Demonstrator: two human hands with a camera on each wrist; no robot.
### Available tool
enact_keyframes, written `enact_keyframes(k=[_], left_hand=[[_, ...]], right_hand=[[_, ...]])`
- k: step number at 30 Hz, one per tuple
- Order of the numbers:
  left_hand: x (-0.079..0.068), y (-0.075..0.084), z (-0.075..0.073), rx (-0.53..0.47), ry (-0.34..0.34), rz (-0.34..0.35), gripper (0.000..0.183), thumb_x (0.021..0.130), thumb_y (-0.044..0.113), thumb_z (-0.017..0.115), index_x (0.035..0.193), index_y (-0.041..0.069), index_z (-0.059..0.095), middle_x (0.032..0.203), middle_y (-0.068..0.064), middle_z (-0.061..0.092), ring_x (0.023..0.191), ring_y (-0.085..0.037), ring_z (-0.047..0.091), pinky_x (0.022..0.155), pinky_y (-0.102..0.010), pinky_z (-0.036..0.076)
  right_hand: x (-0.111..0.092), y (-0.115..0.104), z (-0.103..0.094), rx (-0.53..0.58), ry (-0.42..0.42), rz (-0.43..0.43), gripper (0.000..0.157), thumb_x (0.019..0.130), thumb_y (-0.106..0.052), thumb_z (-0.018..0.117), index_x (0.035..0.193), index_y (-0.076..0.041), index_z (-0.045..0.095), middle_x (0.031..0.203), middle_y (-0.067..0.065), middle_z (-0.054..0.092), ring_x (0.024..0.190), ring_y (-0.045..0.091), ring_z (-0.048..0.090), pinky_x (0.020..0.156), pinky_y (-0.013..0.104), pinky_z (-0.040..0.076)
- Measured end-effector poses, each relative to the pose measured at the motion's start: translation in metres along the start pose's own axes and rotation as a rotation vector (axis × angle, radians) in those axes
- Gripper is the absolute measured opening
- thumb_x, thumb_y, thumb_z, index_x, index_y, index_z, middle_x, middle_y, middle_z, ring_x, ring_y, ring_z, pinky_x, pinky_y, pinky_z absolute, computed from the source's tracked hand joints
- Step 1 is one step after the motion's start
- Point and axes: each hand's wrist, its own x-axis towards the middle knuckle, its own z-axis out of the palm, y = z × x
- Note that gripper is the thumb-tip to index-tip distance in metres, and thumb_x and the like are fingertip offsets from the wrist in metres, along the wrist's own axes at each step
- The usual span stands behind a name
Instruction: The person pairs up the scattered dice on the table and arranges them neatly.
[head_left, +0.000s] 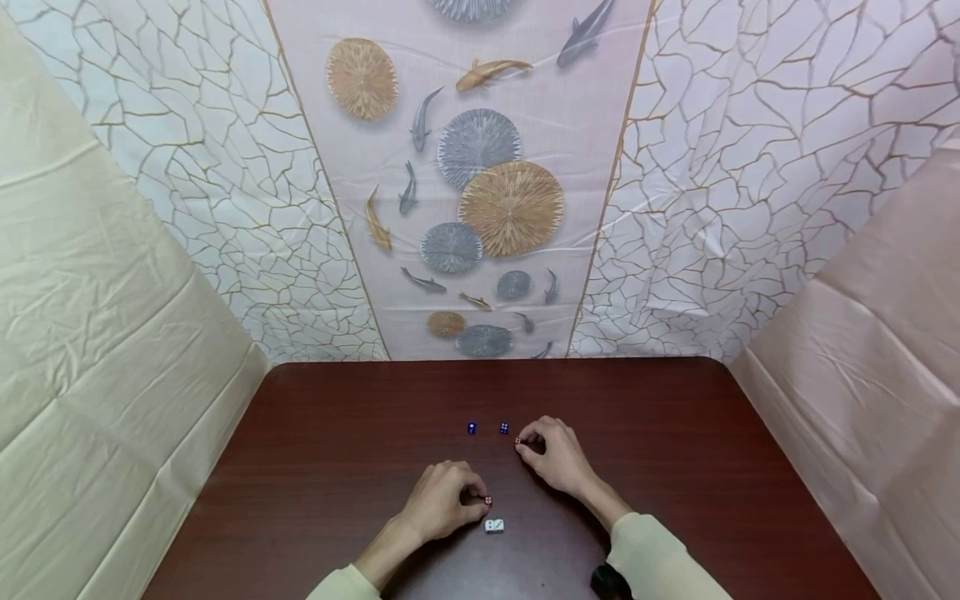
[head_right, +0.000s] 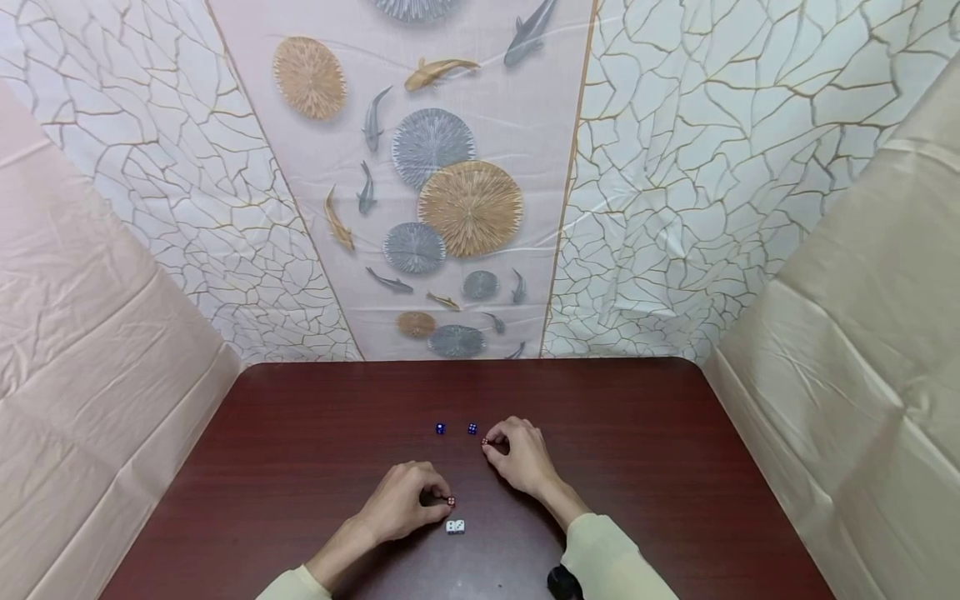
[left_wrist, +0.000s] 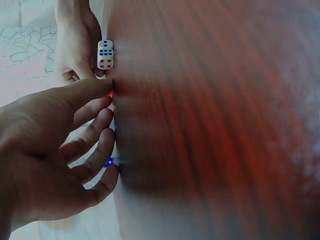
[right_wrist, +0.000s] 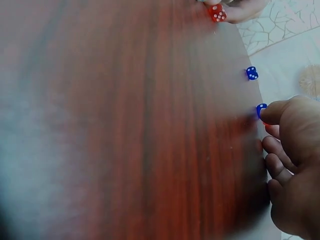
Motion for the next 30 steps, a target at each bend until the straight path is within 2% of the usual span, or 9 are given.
enact_keyframes(k=[5,9,13,19,24,30], left_hand=[[0.000,0.001,-0.001,0.002,0.008,0.006,0.010,0.086,0.024,0.096,0.090,0.022,0.087,0.082,0.010,0.075,0.077,-0.003,0.066,0.072,-0.020,0.050],[0.000,0.001,0.000,0.002,0.009,0.007,0.011,0.086,0.023,0.097,0.091,0.022,0.087,0.082,0.009,0.075,0.077,-0.002,0.066,0.072,-0.019,0.050],[0.000,0.000,0.000,0.000,0.007,0.006,0.011,0.086,0.023,0.097,0.090,0.022,0.087,0.082,0.009,0.074,0.077,-0.002,0.065,0.072,-0.019,0.050],[0.000,0.001,-0.001,-0.006,0.011,0.008,0.011,0.086,0.024,0.097,0.091,0.022,0.087,0.083,0.009,0.075,0.077,-0.004,0.066,0.072,-0.020,0.050],[-0.001,0.001,-0.001,-0.013,0.027,0.031,0.012,0.085,0.023,0.098,0.090,0.021,0.087,0.082,0.008,0.075,0.076,-0.006,0.067,0.072,-0.020,0.049],[-0.003,-0.001,0.001,-0.030,0.069,0.074,0.013,0.083,0.021,0.098,0.089,0.020,0.087,0.081,0.008,0.074,0.075,-0.003,0.065,0.070,-0.021,0.050]], right_hand=[[-0.012,-0.001,-0.003,0.025,0.000,-0.026,0.006,0.099,-0.017,0.088,0.099,-0.020,0.083,0.099,-0.009,0.073,0.097,0.012,0.063,0.090,0.031,0.051],[-0.022,-0.001,-0.003,0.032,0.004,-0.084,0.008,0.098,-0.016,0.089,0.099,-0.020,0.083,0.099,-0.009,0.074,0.096,0.012,0.066,0.087,0.030,0.054],[-0.032,-0.003,-0.004,0.040,-0.028,-0.130,0.009,0.098,-0.016,0.089,0.101,-0.022,0.082,0.098,-0.011,0.074,0.097,0.012,0.066,0.088,0.029,0.053],[-0.044,-0.008,-0.006,0.055,-0.080,-0.157,0.010,0.099,-0.018,0.088,0.102,-0.025,0.081,0.099,-0.013,0.074,0.098,0.010,0.066,0.090,0.031,0.053],[-0.053,-0.014,-0.005,0.056,-0.122,-0.183,0.010,0.100,-0.021,0.087,0.103,-0.027,0.080,0.102,-0.016,0.075,0.101,0.008,0.066,0.094,0.034,0.049],[-0.060,-0.020,-0.001,0.053,-0.128,-0.239,0.010,0.100,-0.020,0.088,0.104,-0.025,0.081,0.104,-0.014,0.076,0.102,0.008,0.067,0.096,0.036,0.049]])
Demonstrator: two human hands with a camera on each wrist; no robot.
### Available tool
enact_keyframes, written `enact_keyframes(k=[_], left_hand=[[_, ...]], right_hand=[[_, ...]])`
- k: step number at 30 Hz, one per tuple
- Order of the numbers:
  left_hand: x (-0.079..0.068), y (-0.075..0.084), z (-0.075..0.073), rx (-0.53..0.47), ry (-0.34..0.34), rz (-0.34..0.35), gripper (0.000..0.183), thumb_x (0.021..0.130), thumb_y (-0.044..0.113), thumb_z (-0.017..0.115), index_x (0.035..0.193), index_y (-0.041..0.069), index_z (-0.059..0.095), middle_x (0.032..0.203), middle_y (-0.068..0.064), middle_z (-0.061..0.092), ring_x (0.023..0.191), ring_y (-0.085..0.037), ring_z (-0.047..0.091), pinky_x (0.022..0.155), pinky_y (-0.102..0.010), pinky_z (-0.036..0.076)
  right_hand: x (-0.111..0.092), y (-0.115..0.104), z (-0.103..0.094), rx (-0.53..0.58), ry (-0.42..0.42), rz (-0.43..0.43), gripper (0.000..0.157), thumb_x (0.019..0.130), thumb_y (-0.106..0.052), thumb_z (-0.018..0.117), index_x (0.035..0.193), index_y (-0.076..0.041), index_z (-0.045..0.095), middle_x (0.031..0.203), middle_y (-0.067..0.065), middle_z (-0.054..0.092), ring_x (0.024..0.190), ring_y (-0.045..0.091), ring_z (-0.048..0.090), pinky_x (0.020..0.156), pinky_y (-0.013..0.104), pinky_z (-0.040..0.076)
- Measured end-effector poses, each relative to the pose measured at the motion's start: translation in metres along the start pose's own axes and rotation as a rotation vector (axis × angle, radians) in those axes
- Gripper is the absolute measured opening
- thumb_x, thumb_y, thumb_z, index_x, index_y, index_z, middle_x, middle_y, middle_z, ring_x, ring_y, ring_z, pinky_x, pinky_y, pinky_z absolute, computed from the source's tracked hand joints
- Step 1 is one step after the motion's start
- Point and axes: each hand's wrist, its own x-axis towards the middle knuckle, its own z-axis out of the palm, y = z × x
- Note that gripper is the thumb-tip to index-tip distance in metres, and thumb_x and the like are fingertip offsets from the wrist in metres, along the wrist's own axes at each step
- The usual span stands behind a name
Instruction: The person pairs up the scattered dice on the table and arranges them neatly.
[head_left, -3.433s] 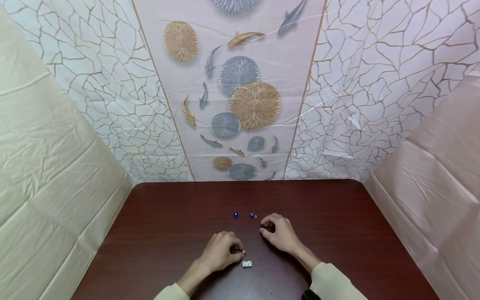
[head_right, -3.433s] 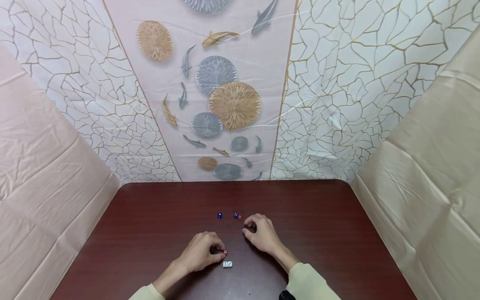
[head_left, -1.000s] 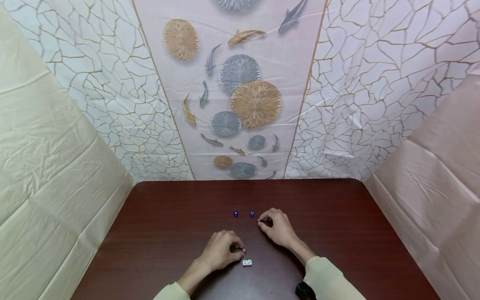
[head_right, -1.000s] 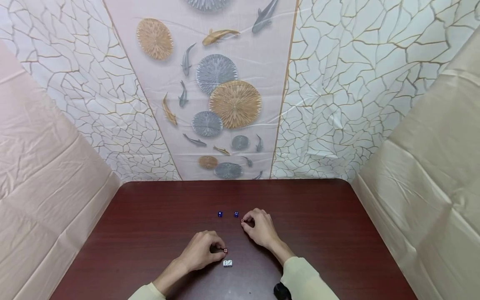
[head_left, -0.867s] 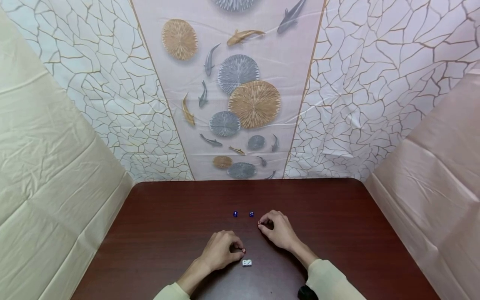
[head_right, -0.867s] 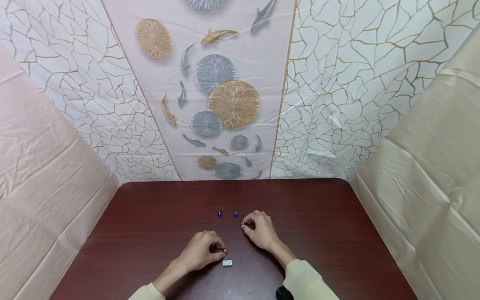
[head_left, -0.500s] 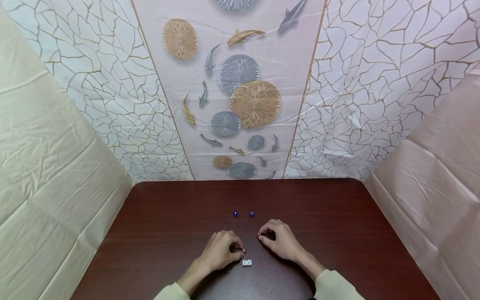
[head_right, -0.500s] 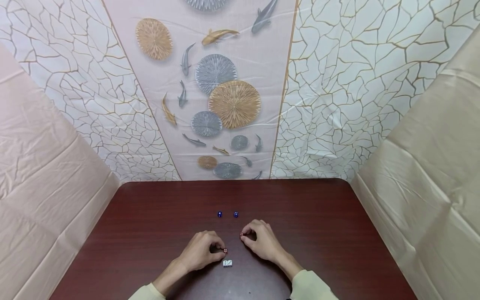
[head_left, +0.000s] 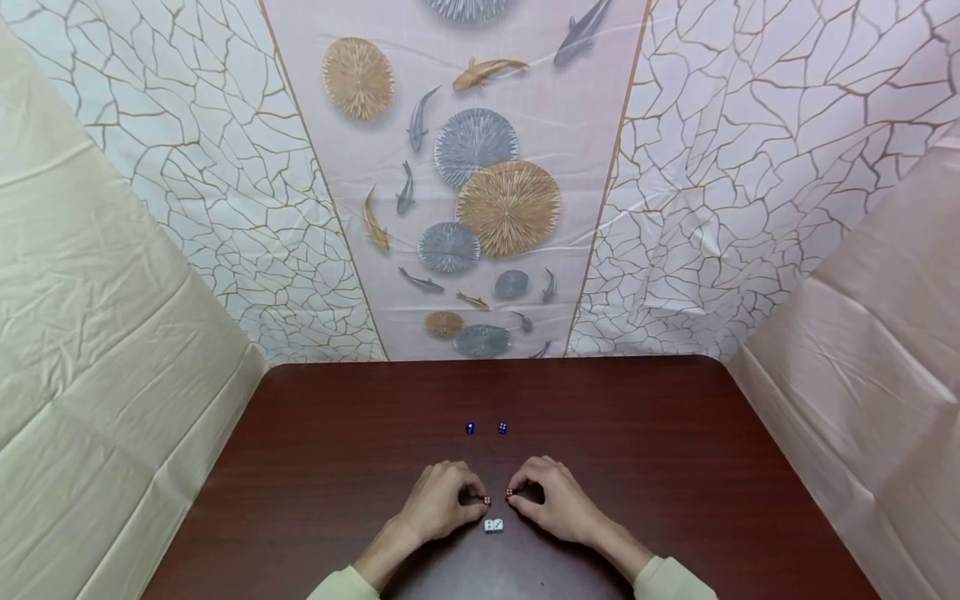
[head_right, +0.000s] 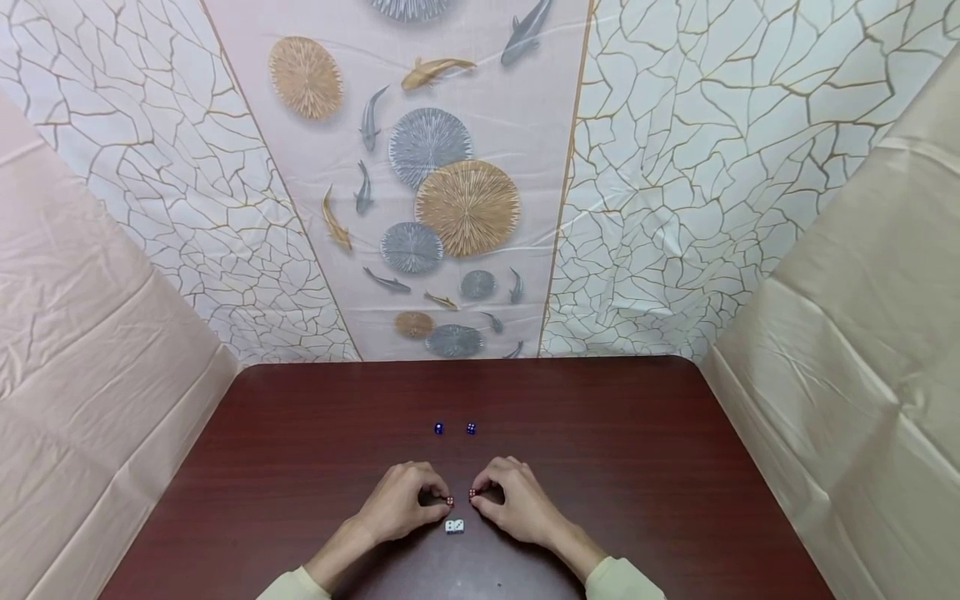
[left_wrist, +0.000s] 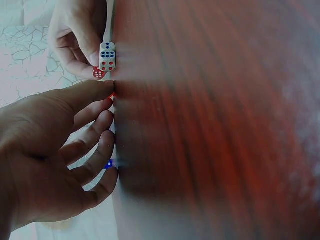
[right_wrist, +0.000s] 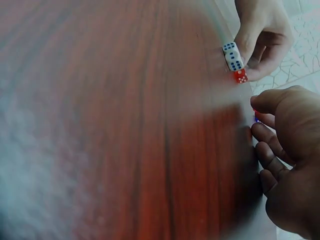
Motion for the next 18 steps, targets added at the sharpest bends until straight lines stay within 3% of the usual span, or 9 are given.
enact_keyframes(k=[4,12,18], left_hand=[[-0.0012,-0.0054,0.0043,0.003,0.032,0.042,0.012,0.084,0.022,0.097,0.089,0.021,0.086,0.080,0.010,0.073,0.074,-0.001,0.062,0.069,-0.023,0.049],[0.0015,0.0030,-0.0023,0.003,-0.036,-0.045,0.012,0.085,0.022,0.098,0.091,0.020,0.087,0.083,0.008,0.076,0.078,-0.005,0.068,0.074,-0.023,0.051],[0.0025,0.0040,-0.0038,0.011,-0.053,-0.053,0.012,0.085,0.022,0.098,0.091,0.020,0.087,0.084,0.008,0.077,0.079,-0.006,0.069,0.074,-0.023,0.052]], right_hand=[[-0.0018,-0.0029,0.0018,0.010,-0.011,-0.017,0.010,0.100,-0.020,0.088,0.105,-0.024,0.081,0.105,-0.013,0.077,0.102,0.010,0.067,0.095,0.034,0.050],[-0.0014,-0.0062,0.0055,0.015,-0.017,-0.018,0.009,0.100,-0.020,0.088,0.106,-0.023,0.081,0.105,-0.013,0.076,0.102,0.008,0.066,0.094,0.034,0.049],[0.0010,-0.0086,0.0092,0.011,-0.009,-0.034,0.011,0.098,-0.018,0.088,0.107,-0.020,0.082,0.105,-0.010,0.077,0.101,0.008,0.066,0.094,0.034,0.048]])
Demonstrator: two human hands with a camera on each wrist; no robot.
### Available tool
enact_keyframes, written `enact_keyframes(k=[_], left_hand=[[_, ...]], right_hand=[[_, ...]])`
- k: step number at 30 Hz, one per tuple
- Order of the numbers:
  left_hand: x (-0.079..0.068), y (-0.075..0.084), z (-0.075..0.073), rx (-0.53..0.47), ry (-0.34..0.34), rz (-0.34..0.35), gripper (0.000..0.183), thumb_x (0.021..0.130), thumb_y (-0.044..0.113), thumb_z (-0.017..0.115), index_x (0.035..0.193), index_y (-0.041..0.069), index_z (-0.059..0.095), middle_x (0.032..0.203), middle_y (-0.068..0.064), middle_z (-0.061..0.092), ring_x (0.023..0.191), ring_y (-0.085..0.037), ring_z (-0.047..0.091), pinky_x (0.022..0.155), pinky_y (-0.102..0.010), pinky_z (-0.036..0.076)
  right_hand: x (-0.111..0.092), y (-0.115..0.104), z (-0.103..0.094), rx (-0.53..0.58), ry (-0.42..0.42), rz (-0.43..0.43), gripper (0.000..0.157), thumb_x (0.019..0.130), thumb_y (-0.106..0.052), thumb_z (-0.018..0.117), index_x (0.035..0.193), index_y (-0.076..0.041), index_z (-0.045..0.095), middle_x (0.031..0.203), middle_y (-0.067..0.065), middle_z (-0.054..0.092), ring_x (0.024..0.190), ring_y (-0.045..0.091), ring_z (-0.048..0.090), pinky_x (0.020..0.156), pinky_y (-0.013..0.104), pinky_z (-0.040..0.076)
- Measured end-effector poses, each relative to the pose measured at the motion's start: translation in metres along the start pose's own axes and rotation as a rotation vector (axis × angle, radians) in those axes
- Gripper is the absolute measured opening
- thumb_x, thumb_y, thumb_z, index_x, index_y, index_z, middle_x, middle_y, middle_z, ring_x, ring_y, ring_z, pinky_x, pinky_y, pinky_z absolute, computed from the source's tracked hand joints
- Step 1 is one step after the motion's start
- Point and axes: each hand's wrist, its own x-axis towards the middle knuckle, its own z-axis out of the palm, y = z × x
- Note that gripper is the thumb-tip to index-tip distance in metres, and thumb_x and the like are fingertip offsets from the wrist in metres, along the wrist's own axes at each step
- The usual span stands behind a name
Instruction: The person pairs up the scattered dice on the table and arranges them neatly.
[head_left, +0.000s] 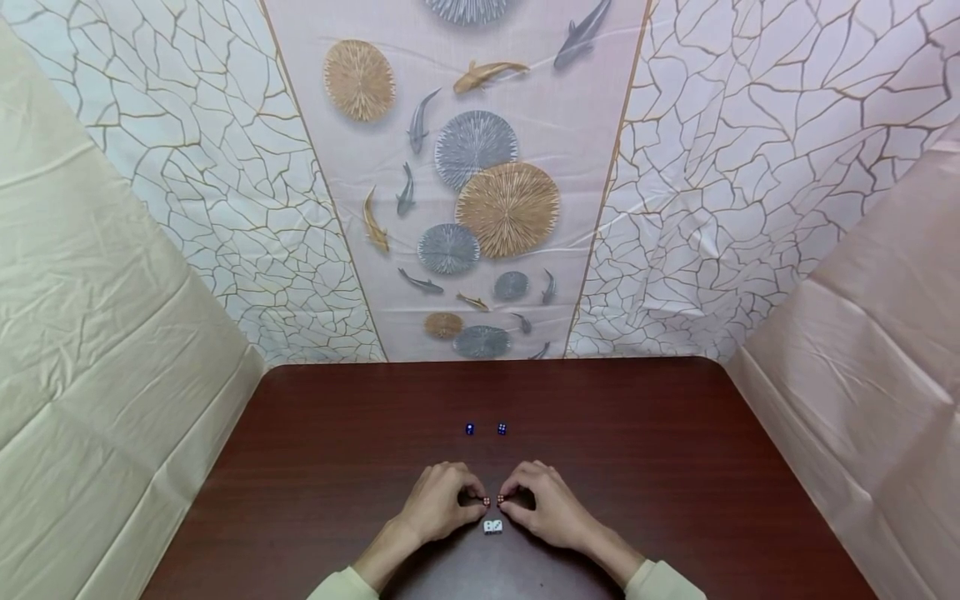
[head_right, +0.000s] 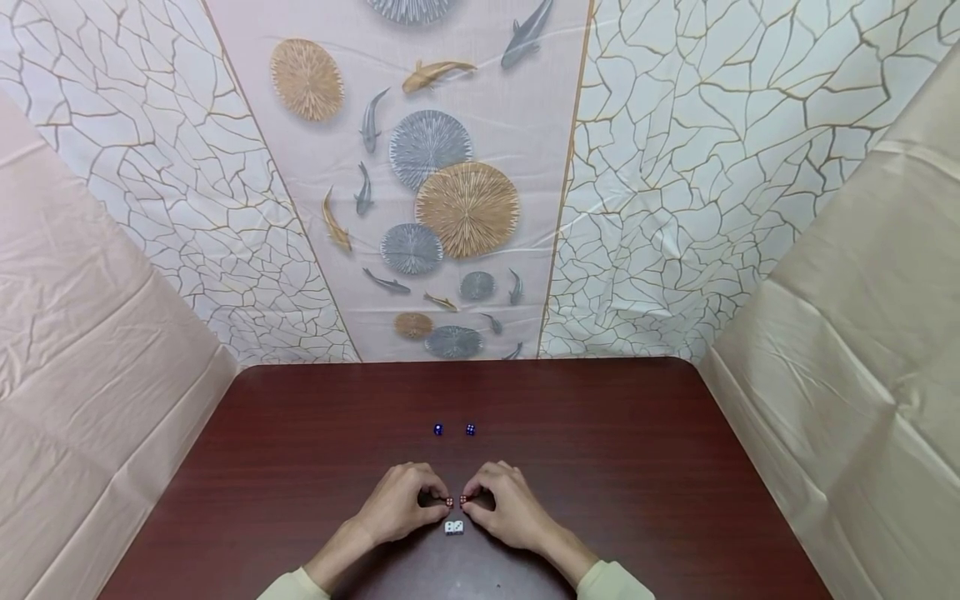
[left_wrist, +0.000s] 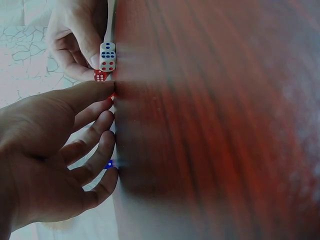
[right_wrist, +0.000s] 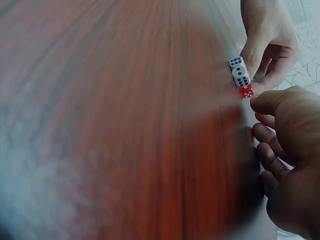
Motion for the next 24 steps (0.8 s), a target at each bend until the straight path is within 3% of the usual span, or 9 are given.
enact_keyframes(k=[24], left_hand=[[-0.0015,-0.0026,0.0022,0.021,0.004,0.012,0.012,0.085,0.022,0.098,0.092,0.020,0.088,0.085,0.009,0.078,0.079,-0.005,0.068,0.075,-0.025,0.053]], right_hand=[[0.0051,-0.0027,0.0101,-0.045,0.006,0.010,0.013,0.096,-0.017,0.090,0.105,-0.021,0.083,0.103,-0.011,0.075,0.099,0.009,0.063,0.091,0.030,0.039]])
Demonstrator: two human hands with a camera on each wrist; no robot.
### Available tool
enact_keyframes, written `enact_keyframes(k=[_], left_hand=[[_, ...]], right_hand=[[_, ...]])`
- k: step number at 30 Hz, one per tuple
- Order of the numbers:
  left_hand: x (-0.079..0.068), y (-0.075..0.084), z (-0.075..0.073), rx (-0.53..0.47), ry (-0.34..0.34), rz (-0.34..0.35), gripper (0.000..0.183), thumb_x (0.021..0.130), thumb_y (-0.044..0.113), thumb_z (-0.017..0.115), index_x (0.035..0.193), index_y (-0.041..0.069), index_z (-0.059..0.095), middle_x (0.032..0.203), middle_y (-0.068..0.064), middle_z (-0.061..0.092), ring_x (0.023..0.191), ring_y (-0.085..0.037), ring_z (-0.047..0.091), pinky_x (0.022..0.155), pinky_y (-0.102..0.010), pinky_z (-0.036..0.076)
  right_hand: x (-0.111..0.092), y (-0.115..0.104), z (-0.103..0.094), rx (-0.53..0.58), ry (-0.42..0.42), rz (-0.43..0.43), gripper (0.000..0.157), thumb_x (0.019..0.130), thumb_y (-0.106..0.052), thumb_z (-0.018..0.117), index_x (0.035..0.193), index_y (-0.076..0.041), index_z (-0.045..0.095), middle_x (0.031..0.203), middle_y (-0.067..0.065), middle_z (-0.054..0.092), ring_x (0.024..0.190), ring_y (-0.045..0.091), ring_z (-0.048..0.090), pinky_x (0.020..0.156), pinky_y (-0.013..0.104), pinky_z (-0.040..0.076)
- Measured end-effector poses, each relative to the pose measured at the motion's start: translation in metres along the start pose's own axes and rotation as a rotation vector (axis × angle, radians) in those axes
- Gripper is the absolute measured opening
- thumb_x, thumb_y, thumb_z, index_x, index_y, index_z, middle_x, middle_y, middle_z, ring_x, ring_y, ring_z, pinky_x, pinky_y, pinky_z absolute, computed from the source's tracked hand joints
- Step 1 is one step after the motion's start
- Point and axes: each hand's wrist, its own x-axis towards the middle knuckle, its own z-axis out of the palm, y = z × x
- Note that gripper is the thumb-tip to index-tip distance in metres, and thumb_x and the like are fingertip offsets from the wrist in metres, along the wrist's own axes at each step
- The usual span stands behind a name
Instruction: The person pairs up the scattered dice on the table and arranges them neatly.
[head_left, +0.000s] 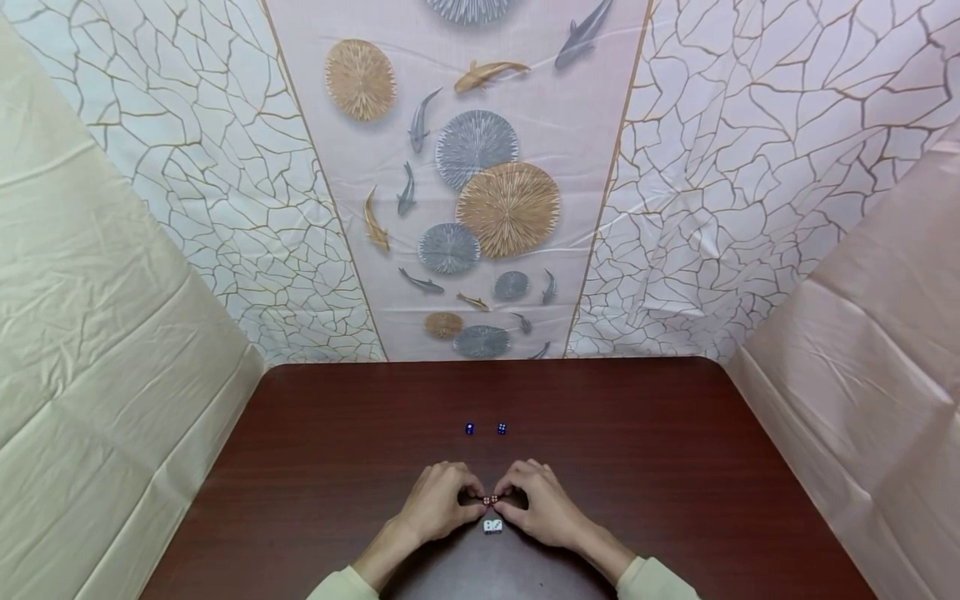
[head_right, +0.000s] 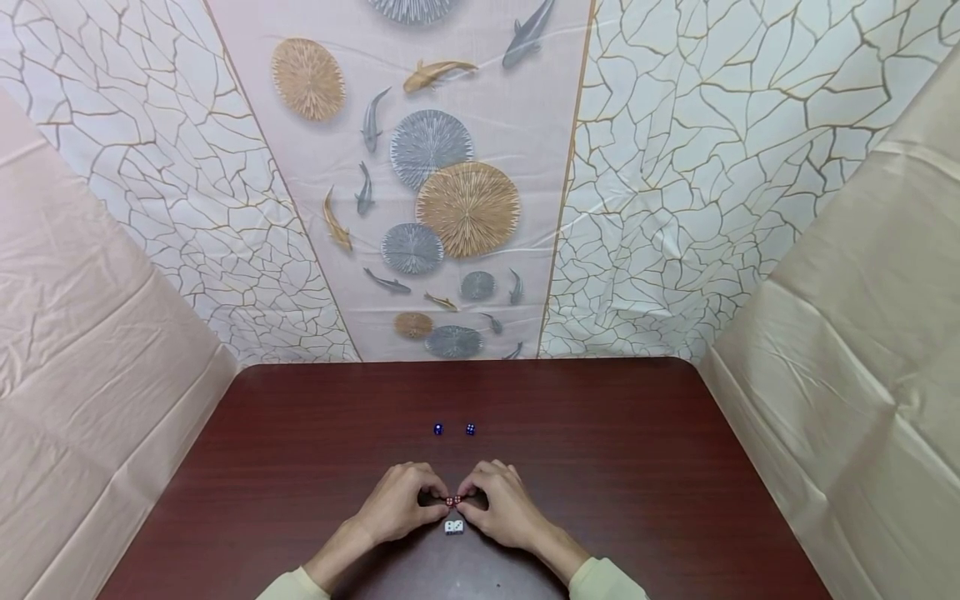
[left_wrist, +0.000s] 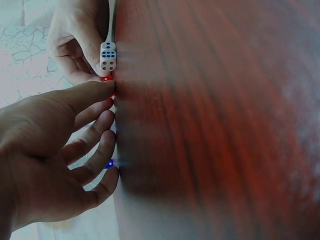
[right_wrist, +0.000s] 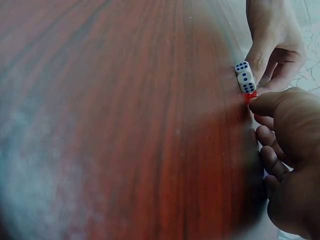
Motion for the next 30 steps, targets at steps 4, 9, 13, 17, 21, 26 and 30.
enact_keyframes(k=[4,9,13,17,21,26,30], left_hand=[[0.0005,-0.0002,0.0005,-0.004,-0.010,-0.010,0.012,0.085,0.022,0.098,0.092,0.019,0.088,0.086,0.008,0.078,0.080,-0.004,0.069,0.075,-0.024,0.053],[0.0017,-0.0005,0.0009,-0.006,-0.015,-0.016,0.012,0.086,0.022,0.098,0.092,0.019,0.088,0.085,0.008,0.078,0.080,-0.004,0.068,0.076,-0.024,0.053],[0.0018,-0.0007,0.0014,-0.005,-0.017,-0.016,0.011,0.086,0.022,0.097,0.092,0.019,0.088,0.085,0.008,0.078,0.080,-0.004,0.069,0.076,-0.024,0.053],[0.0014,0.0001,0.0012,-0.007,-0.020,-0.018,0.011,0.086,0.022,0.098,0.093,0.019,0.089,0.085,0.008,0.078,0.080,-0.005,0.069,0.076,-0.024,0.054],[0.0013,0.0009,0.0009,-0.008,-0.018,-0.019,0.012,0.086,0.022,0.098,0.093,0.019,0.089,0.085,0.008,0.078,0.080,-0.006,0.069,0.077,-0.025,0.054],[0.0021,0.0005,0.0019,-0.009,-0.007,-0.011,0.012,0.085,0.021,0.098,0.092,0.018,0.088,0.085,0.007,0.078,0.080,-0.006,0.070,0.076,-0.025,0.054],[0.0021,0.0002,0.0021,-0.011,-0.003,-0.008,0.013,0.083,0.019,0.098,0.091,0.017,0.088,0.085,0.007,0.078,0.080,-0.006,0.070,0.075,-0.025,0.054]], right_hand=[[0.0003,0.0002,0.0008,-0.010,0.004,0.000,0.013,0.095,-0.018,0.091,0.104,-0.021,0.083,0.102,-0.011,0.074,0.099,0.008,0.063,0.090,0.030,0.039],[0.0002,0.0004,0.0008,-0.017,0.007,-0.003,0.013,0.095,-0.018,0.091,0.104,-0.021,0.083,0.101,-0.011,0.074,0.098,0.008,0.062,0.089,0.029,0.039],[0.0001,0.0001,0.0001,-0.019,-0.001,-0.001,0.013,0.095,-0.019,0.091,0.104,-0.021,0.083,0.101,-0.011,0.074,0.098,0.008,0.062,0.089,0.029,0.039],[0.0002,-0.0003,-0.0006,-0.019,-0.013,0.008,0.013,0.096,-0.019,0.091,0.105,-0.020,0.083,0.102,-0.011,0.074,0.098,0.007,0.062,0.090,0.030,0.039],[0.0004,-0.0004,-0.0011,-0.021,-0.016,0.007,0.013,0.096,-0.019,0.091,0.106,-0.019,0.083,0.102,-0.010,0.074,0.098,0.007,0.062,0.090,0.031,0.040],[0.0002,-0.0007,-0.0015,-0.021,-0.015,0.001,0.014,0.095,-0.019,0.091,0.106,-0.018,0.083,0.102,-0.009,0.075,0.098,0.008,0.062,0.090,0.030,0.040],[0.0005,-0.0008,-0.0017,-0.019,-0.014,-0.003,0.014,0.095,-0.018,0.091,0.106,-0.017,0.083,0.102,-0.008,0.075,0.098,0.008,0.062,0.089,0.030,0.040]])
